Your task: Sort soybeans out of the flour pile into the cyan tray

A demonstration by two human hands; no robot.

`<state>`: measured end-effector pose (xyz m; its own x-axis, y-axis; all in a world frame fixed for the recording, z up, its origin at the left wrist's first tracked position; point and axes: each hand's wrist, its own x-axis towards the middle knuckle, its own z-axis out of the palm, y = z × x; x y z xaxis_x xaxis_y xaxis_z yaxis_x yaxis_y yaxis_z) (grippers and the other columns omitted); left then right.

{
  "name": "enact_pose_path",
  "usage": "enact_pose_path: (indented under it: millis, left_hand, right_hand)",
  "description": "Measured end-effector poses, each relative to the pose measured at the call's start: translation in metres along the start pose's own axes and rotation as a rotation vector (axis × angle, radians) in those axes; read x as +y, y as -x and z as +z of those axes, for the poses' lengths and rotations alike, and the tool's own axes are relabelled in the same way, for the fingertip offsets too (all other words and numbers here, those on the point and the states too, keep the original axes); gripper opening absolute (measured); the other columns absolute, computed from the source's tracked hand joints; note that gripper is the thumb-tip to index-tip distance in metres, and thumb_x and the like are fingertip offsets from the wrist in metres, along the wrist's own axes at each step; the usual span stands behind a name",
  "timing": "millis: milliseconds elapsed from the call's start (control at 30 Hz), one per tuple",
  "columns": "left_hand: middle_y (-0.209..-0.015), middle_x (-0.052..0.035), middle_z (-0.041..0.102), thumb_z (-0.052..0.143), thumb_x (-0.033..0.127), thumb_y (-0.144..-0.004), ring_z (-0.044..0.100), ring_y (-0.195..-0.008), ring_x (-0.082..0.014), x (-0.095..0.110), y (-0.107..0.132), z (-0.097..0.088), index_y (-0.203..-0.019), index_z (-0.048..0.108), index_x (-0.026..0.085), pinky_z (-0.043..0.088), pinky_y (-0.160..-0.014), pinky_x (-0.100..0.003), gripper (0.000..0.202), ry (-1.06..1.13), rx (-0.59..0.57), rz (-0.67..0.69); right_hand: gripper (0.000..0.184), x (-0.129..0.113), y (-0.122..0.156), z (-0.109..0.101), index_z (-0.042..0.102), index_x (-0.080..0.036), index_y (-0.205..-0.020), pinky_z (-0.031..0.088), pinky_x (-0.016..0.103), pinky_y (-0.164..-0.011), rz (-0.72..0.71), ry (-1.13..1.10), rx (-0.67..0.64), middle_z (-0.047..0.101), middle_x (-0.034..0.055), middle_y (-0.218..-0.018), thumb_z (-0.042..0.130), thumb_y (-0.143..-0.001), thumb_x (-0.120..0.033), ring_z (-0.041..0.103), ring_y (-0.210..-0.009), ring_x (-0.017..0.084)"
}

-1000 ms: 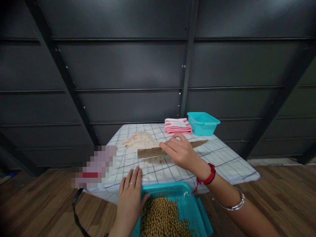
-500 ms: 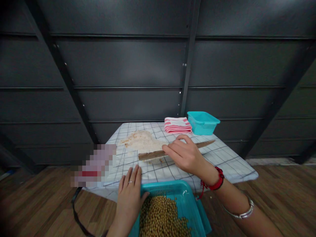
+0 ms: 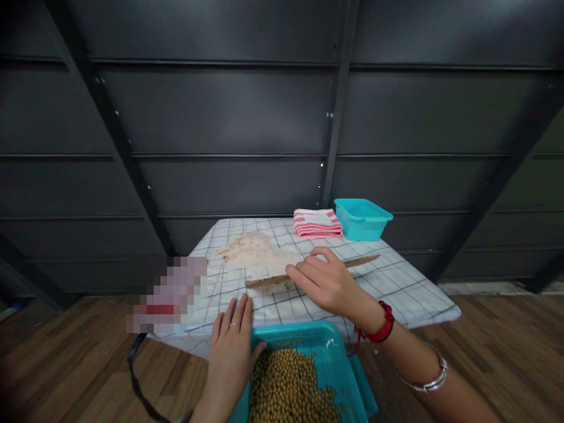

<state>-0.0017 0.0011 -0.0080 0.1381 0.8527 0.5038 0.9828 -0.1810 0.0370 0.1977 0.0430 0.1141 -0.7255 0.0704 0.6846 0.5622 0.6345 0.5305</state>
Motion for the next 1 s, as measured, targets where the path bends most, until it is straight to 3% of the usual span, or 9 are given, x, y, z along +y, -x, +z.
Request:
enact_pose_path:
  millis: [167, 400, 767, 1000]
  left_hand:
    - [-0.131, -0.0121, 0.046, 0.058, 0.023, -0.068, 0.039, -0.121, -0.0283, -0.001, 0.0, 0.0, -0.127, 0.037, 0.015, 0.037, -0.096, -0.047, 0.064, 0.008, 0.009, 0.005]
    - [-0.131, -0.0114, 0.046, 0.057, 0.022, -0.068, 0.04, -0.12, -0.0279, -0.001, 0.0, -0.001, -0.125, 0.04, 0.012, 0.037, -0.096, -0.045, 0.06, -0.007, 0.008, 0.009]
    - [-0.13, -0.0115, 0.048, 0.056, 0.017, -0.067, 0.041, -0.119, -0.0282, 0.0, -0.002, -0.002, -0.125, 0.041, 0.013, 0.039, -0.095, -0.046, 0.06, 0.017, -0.007, -0.015]
    - [-0.13, -0.0099, 0.047, 0.056, 0.017, -0.067, 0.041, -0.119, -0.0282, 0.001, -0.002, -0.005, -0.123, 0.043, 0.012, 0.039, -0.094, -0.046, 0.058, -0.004, -0.001, -0.01]
  right_hand:
    - [0.026, 0.0, 0.0, -0.003, 0.054, -0.015, -0.1, 0.038, 0.033, -0.074, 0.005, 0.008, 0.01, 0.062, 0.0023, -0.07, 0.042, -0.079, -0.005, 0.051, -0.066, 0.014]
    - [0.021, -0.003, -0.004, 0.003, 0.056, -0.014, -0.091, 0.039, 0.031, -0.071, 0.0, 0.018, -0.001, 0.061, 0.0014, -0.066, 0.041, -0.082, -0.004, 0.05, -0.062, 0.012]
    - [0.024, -0.01, 0.011, -0.022, 0.057, -0.017, -0.094, 0.038, 0.033, -0.073, 0.048, -0.007, -0.047, 0.063, 0.0003, -0.068, 0.042, -0.08, -0.004, 0.052, -0.062, 0.012]
    - [0.02, -0.006, 0.002, -0.01, 0.055, -0.014, -0.095, 0.04, 0.032, -0.072, 0.003, 0.013, 0.002, 0.062, 0.0019, -0.068, 0.045, -0.081, -0.005, 0.052, -0.063, 0.012]
